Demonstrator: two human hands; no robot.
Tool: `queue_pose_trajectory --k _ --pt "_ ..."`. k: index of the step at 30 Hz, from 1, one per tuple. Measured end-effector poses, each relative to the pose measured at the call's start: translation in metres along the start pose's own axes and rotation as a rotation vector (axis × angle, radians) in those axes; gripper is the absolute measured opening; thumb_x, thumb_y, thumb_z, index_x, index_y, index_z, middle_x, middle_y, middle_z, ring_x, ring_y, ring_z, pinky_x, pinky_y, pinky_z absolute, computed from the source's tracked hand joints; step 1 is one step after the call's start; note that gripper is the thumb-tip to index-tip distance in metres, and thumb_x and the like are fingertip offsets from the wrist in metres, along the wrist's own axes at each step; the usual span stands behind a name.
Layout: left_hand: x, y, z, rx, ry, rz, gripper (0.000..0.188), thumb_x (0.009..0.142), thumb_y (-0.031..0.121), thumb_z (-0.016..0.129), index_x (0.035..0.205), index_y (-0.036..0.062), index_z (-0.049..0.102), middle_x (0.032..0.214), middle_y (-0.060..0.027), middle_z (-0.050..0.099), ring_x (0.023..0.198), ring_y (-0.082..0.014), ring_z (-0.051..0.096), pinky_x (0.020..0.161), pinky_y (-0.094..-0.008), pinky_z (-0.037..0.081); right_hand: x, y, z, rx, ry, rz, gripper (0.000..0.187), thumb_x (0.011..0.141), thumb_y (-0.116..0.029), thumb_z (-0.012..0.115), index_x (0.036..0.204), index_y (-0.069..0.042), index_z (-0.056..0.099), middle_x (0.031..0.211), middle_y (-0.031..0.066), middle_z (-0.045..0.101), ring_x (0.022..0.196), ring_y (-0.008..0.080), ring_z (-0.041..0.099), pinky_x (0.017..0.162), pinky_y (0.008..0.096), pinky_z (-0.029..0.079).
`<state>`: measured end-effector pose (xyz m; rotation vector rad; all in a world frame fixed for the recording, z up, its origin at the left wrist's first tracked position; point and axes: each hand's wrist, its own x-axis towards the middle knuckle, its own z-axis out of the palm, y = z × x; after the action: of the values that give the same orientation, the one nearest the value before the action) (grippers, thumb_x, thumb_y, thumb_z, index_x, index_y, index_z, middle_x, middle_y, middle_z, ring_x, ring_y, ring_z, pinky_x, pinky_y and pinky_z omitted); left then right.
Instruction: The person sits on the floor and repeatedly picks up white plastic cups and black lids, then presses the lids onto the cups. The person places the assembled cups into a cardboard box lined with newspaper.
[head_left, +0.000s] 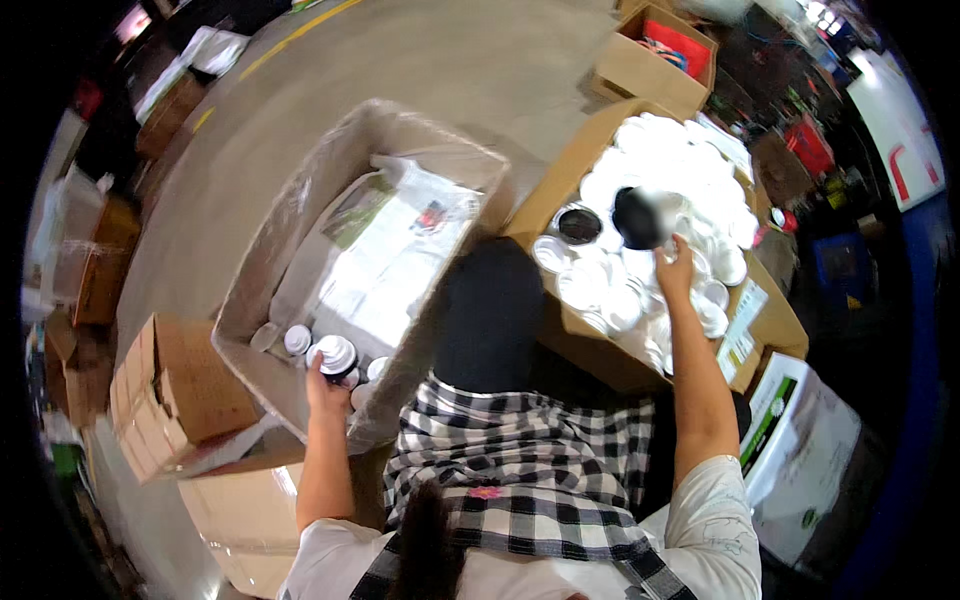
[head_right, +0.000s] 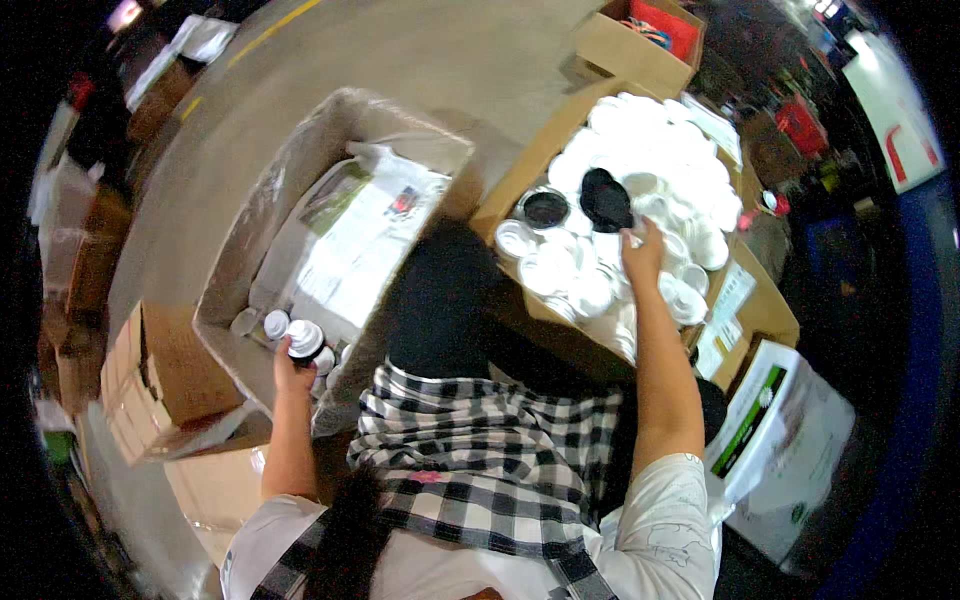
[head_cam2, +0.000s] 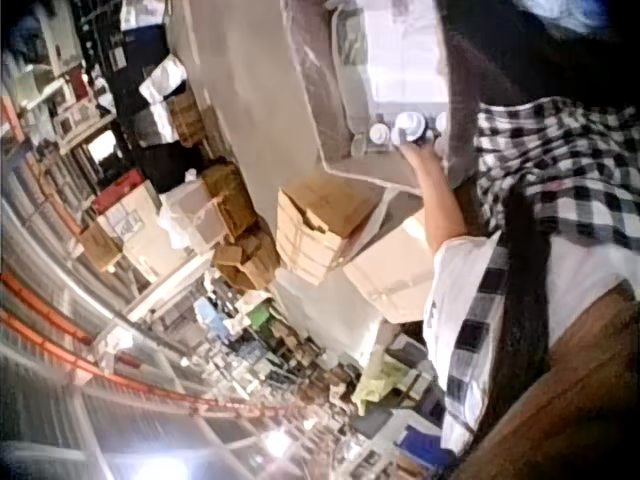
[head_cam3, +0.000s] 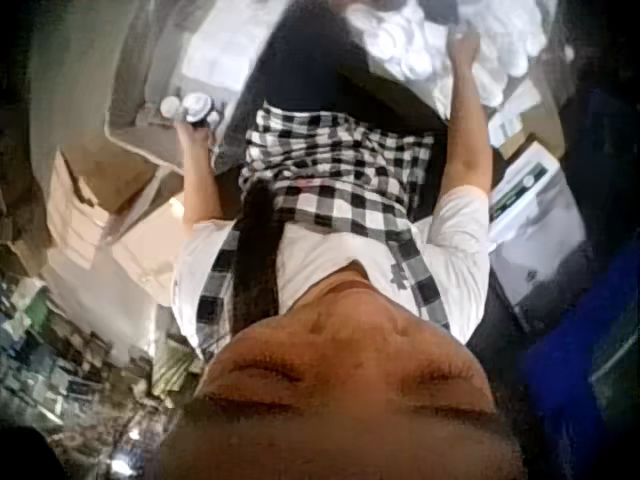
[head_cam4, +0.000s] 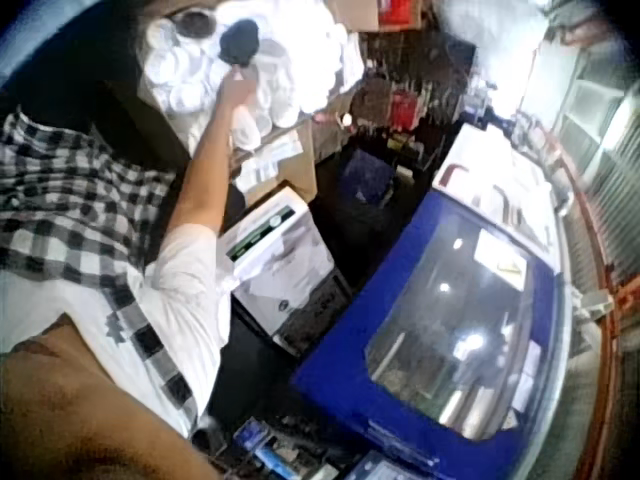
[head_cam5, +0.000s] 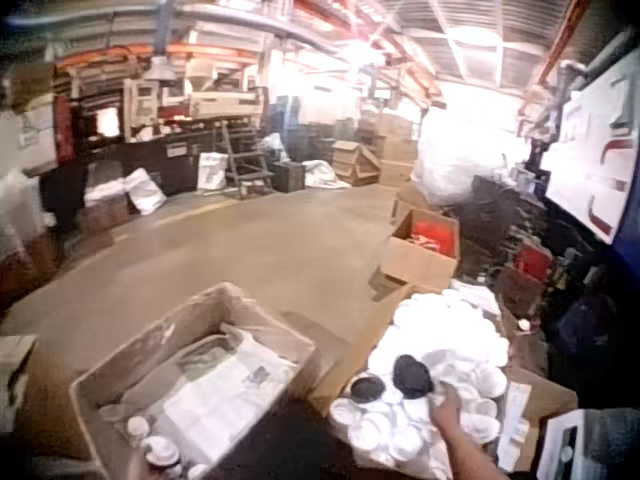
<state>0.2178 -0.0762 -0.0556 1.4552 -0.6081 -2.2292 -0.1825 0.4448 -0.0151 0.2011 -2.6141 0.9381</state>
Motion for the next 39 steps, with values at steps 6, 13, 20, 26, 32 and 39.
queue_pose_trajectory --k 6,13,20,26,32,39 --pt "0.007 0.004 -0.033 0.004 0.210 0.088 0.034 0.080 0.021 0.062 0.107 0.0055 0.050 0.099 -0.0095 0.060 0.084 -0.0243 0.059 0.060 -0.0385 0.048 0.072 0.074 0.027 0.360 -0.294 0.576 0.059 0.074 -0.042 0.065 0.111 0.003 0.054 0.106 0.0166 0.058 0.099 0.0263 0.053 0.086 0.0329 0.041" --pt "0.044 0.015 -0.077 0.217 0.555 0.022 0.036 0.071 0.025 0.072 0.097 0.0071 0.054 0.085 -0.0052 0.058 0.063 -0.0165 0.049 0.045 -0.0316 0.033 0.070 0.040 0.036 0.079 -0.367 0.281 0.045 0.081 -0.031 0.063 0.104 0.008 0.057 0.098 0.0152 0.061 0.087 0.0236 0.057 0.076 0.0324 0.044" --pt "0.154 0.026 -0.051 0.303 0.531 0.124 0.044 0.070 0.031 0.074 0.095 -0.0006 0.055 0.088 -0.0112 0.060 0.067 -0.0206 0.053 0.054 -0.0373 0.040 0.064 0.108 -0.009 -0.053 -0.200 0.092 0.035 0.084 -0.030 0.059 0.080 0.005 0.061 0.054 0.0045 0.048 0.042 0.0129 0.040 0.041 0.0293 0.033" --pt "0.222 0.060 -0.041 0.308 0.622 0.165 0.048 0.073 0.039 0.071 0.092 -0.0020 0.058 0.074 -0.0098 0.056 0.054 -0.0205 0.049 0.045 -0.0354 0.040 0.027 0.092 -0.059 -0.037 0.077 0.374 0.034 0.085 -0.025 0.059 0.095 0.007 0.058 0.088 0.0110 0.062 0.077 0.0177 0.056 0.071 0.0287 0.044" --pt "0.250 0.058 -0.050 0.132 0.557 0.109 0.040 0.077 0.037 0.067 0.091 0.0022 0.052 0.069 -0.0097 0.052 0.050 -0.0210 0.049 0.042 -0.0353 0.044 0.020 0.094 -0.116 0.244 -0.025 0.425 0.025 0.083 -0.026 0.062 0.084 -0.002 0.057 0.075 0.0012 0.057 0.062 0.0088 0.050 0.052 0.0233 0.039" --pt "0.224 0.056 -0.041 -0.024 0.601 0.247 0.034 0.081 0.026 0.060 0.106 0.0074 0.048 0.090 -0.0079 0.057 0.074 -0.0201 0.054 0.057 -0.0368 0.045 0.003 -0.062 -0.091 0.354 0.051 0.284 0.019 0.084 -0.019 0.061 0.086 -0.001 0.057 0.077 0.0007 0.055 0.065 0.0082 0.048 0.060 0.0218 0.040"
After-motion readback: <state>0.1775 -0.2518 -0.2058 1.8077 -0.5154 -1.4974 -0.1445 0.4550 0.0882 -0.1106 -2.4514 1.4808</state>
